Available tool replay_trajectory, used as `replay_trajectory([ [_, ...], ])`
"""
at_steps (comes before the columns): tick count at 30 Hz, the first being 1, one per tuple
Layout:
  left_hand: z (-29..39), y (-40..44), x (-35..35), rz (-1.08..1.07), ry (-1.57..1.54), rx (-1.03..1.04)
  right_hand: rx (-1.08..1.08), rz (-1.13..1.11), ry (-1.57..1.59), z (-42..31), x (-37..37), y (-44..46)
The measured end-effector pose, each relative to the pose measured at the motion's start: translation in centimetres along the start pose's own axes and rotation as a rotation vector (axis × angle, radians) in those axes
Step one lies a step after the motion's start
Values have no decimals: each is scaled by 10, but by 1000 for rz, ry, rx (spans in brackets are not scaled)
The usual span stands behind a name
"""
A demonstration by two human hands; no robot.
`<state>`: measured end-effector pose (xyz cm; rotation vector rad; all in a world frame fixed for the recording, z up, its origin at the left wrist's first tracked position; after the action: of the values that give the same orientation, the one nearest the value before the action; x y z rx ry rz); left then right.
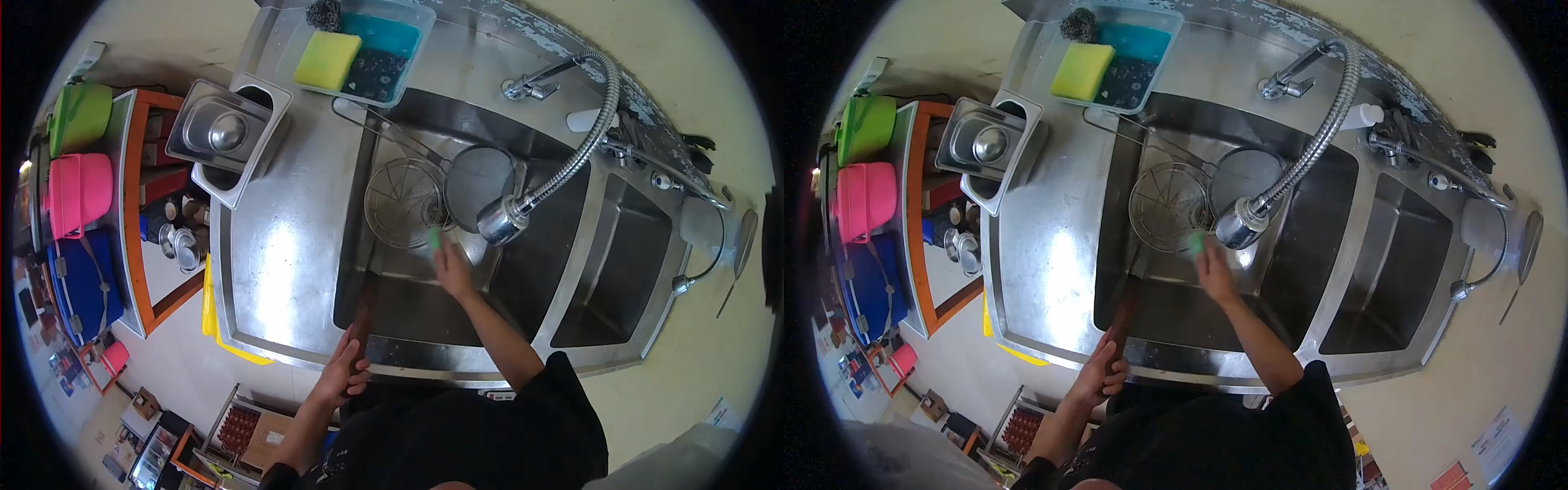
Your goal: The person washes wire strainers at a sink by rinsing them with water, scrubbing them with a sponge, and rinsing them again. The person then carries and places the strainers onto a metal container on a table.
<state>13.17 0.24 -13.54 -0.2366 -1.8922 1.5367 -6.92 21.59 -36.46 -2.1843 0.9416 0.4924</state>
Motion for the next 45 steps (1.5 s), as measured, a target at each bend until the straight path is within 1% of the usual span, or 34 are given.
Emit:
replay_trajectory([
  [1, 1, 1, -1, -15, -25, -9, 204, 98, -48, 5, -3, 8],
  [3, 2, 3, -2, -31, -29, -24, 299, 9, -127, -7, -8, 28],
  [5, 4, 6, 1, -22, 1, -17, 331, -120, -119, 8, 25, 35],
  [6, 5, 7, 2, -1, 29, -2, 312, -209, -73, 29, 60, 37],
  [7, 3, 7, 3, 18, 56, 2, 194, -153, 13, -9, 64, 18],
  [8, 3, 9, 2, -25, -3, -11, 67, -98, 96, -50, 59, 7],
  [10, 6, 7, -4, -102, -117, -33, -68, -144, 295, -42, 58, 2],
  [11, 5, 4, -5, -88, -91, -17, -139, -165, 396, -39, 56, 0],
  [12, 6, -1, -3, -75, -64, 0, -137, -225, 442, -41, 45, -7],
  [14, 6, -15, 0, -76, -41, 5, -136, -348, 523, -55, -2, -31],
  [17, -3, -56, -7, -91, -41, -16, -101, -254, 592, -78, -62, -64],
  [19, -15, -87, -17, -96, -16, -20, -143, -125, 576, -88, -95, -80],
  [21, -31, -112, -39, -167, -41, -22, -142, -10, 554, -103, -118, -89],
  [23, -45, -132, -54, -225, -65, -16, -98, 87, 519, -119, -133, -93],
  [24, -52, -140, -58, -248, -78, -6, -122, 107, 453, -127, -138, -91],
  [27, -82, -158, -72, -302, -70, 29, -282, 258, 249, -138, -129, -85],
  [28, -91, -163, -76, -314, -62, 39, -275, 280, 234, -140, -130, -85],
  [30, -110, -171, -83, -233, 46, 78, -269, 314, 203, -140, -132, -86],
  [31, -119, -175, -85, -192, 99, 97, -246, 346, 257, -134, -131, -85],
  [33, -139, -164, -101, -42, 408, 253, -199, 413, 362, -118, -130, -81],
  [34, -150, -158, -106, 39, 559, 331, -150, 403, 438, -112, -133, -83],
  [36, -153, -155, -104, 279, 994, 537, -130, 400, 582, -108, -141, -92],
  [37, -159, -151, -107, 372, 1116, 666, -106, 402, 655, -105, -144, -101],
  [38, -166, -148, -110, 489, 1238, 787, -132, 429, 629, -100, -148, -110],
  [41, -209, -102, -169, 698, 1325, 579, -282, 454, 386, -96, -156, -134],
  [42, -213, -92, -170, 746, 1330, 704, -308, 398, 235, -100, -155, -140],
  [43, -217, -80, -176, 742, 1316, 729, -293, 306, 99, -109, -155, -142],
  [45, -225, -58, -194, 737, 1292, 764, -300, 240, -12, -104, -130, -126],
])
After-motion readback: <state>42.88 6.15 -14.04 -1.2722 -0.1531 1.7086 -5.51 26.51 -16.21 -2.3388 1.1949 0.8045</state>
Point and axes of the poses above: each hand's wrist, its own y-axis towards the middle knuckle, its own x-axis out of the palm, z = x × y, the point moved 2 cm from there along y, towards the middle knuckle, and after that the axes turned 2 degrees about y, right-handed, at the moved point
